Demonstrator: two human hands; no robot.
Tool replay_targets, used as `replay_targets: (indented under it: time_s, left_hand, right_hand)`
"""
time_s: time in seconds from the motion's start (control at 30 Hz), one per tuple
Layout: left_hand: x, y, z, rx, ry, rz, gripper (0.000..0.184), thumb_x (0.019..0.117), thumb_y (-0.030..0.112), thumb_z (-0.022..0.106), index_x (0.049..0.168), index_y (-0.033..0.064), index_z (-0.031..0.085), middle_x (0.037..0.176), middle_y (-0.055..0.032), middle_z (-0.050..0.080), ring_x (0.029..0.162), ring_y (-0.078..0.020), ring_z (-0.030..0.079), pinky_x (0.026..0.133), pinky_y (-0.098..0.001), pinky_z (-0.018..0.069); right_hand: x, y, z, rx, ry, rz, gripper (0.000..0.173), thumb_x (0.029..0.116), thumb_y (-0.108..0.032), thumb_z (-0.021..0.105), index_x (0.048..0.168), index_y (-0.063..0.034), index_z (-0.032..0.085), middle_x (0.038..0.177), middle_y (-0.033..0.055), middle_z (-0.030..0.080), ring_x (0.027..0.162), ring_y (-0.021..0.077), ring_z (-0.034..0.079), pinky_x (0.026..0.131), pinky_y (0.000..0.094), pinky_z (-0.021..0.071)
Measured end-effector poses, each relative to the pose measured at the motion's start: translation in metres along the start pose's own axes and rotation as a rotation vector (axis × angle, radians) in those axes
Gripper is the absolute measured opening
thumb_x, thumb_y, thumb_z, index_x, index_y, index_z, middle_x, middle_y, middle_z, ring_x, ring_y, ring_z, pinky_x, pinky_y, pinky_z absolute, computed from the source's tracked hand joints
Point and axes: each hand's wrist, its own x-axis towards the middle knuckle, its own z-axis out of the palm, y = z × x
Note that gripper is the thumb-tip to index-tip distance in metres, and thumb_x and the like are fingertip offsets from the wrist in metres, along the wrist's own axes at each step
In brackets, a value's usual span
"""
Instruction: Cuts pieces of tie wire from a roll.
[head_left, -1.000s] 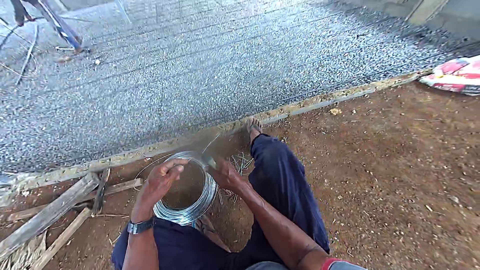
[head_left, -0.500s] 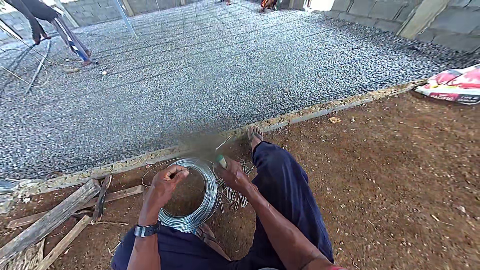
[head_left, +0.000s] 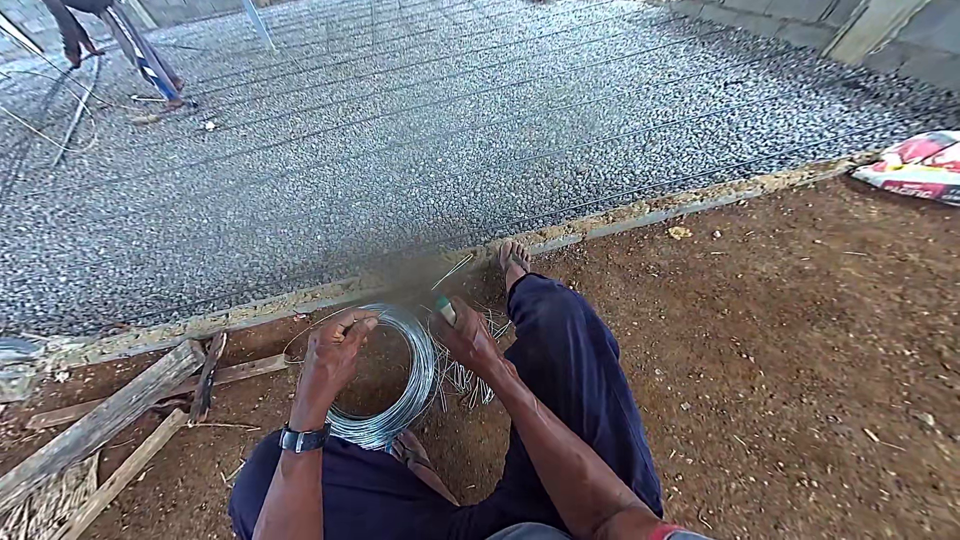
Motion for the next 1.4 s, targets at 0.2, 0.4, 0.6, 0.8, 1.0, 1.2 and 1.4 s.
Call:
replay_targets:
  time_s: [0.2, 0.4, 0.6, 0.8, 1.0, 1.2, 1.4]
  left_hand:
    - [-0.004, 0.001, -0.003, 0.179, 0.073, -0.025, 0.027, 0.1035, 0.043, 0.057, 0.110, 0.0228, 0.073, 0.091, 0.0055, 0.071, 0.078, -0.0060, 0.066, 0.074, -0.0328, 0.0568]
    - [-0.012, -0.007, -0.020, 0.165, 0.016, -0.066, 0.026, 0.1058, 0.038, 0.055, 0.117, 0.0204, 0.072, 0.106, -0.0013, 0.072, 0.092, -0.0160, 0.068, 0.084, -0.0482, 0.0569]
    - [-0.020, -0.003, -0.027, 0.072, -0.044, -0.093, 0.026, 0.1050, 0.041, 0.056, 0.114, 0.0213, 0.071, 0.095, -0.0006, 0.069, 0.073, -0.0152, 0.062, 0.065, -0.0401, 0.0532]
    - [-0.028, -0.004, -0.023, -0.037, -0.171, -0.069, 0.024, 0.1061, 0.032, 0.055, 0.119, 0.0200, 0.072, 0.100, -0.0015, 0.070, 0.074, -0.0150, 0.060, 0.065, -0.0365, 0.0518]
    - [-0.039, 0.004, -0.010, -0.151, -0.255, -0.229, 0.023, 0.1049, 0.034, 0.057, 0.119, 0.0220, 0.071, 0.089, -0.0029, 0.067, 0.056, -0.0131, 0.050, 0.047, -0.0282, 0.0415]
    - [-0.030, 0.015, 0.026, -0.244, -0.433, -0.302, 0.021, 0.1049, 0.026, 0.056, 0.121, 0.0163, 0.066, 0.087, -0.0047, 0.067, 0.058, -0.0106, 0.052, 0.050, -0.0250, 0.0431]
    - [-0.021, 0.001, 0.059, -0.424, -0.572, -0.367, 0.017, 0.1040, 0.015, 0.054, 0.115, 0.0033, 0.061, 0.087, -0.0106, 0.067, 0.066, -0.0161, 0.061, 0.060, -0.0300, 0.0533]
  right_hand:
    - [0.000, -0.001, -0.002, -0.026, 0.060, 0.022, 0.043, 0.1016, -0.045, 0.058, 0.125, -0.0106, 0.064, 0.093, 0.0081, 0.073, 0.085, 0.0221, 0.071, 0.080, 0.0452, 0.0586]
    - [-0.001, 0.012, -0.008, 0.074, 0.032, 0.037, 0.043, 0.1019, -0.048, 0.060, 0.121, -0.0095, 0.063, 0.082, 0.0122, 0.067, 0.070, 0.0276, 0.066, 0.065, 0.0525, 0.0566]
    - [-0.007, 0.019, -0.004, 0.330, -0.121, 0.073, 0.042, 0.1018, -0.052, 0.059, 0.116, -0.0123, 0.062, 0.070, 0.0106, 0.061, 0.050, 0.0245, 0.056, 0.047, 0.0443, 0.0505]
    - [-0.022, 0.031, 0.000, 0.359, -0.077, 0.163, 0.051, 0.0958, -0.065, 0.060, 0.104, -0.0147, 0.063, 0.066, 0.0086, 0.054, 0.047, 0.0216, 0.047, 0.043, 0.0399, 0.0418]
    - [0.005, 0.033, 0.004, 0.949, -0.259, 0.352, 0.044, 0.1056, -0.051, 0.051, 0.103, -0.0081, 0.062, 0.064, 0.0030, 0.055, 0.047, 0.0146, 0.053, 0.044, 0.0331, 0.0515]
    - [0.010, 0.031, 0.011, 1.254, -0.271, 0.289, 0.039, 0.1099, -0.033, 0.048, 0.137, -0.0060, 0.058, 0.115, 0.0163, 0.070, 0.082, 0.0271, 0.072, 0.069, 0.0414, 0.0626]
    - [0.014, 0.033, 0.016, 1.361, -0.141, 0.258, 0.034, 0.1084, -0.030, 0.052, 0.129, -0.0036, 0.058, 0.101, 0.0155, 0.070, 0.065, 0.0213, 0.067, 0.058, 0.0357, 0.0601]
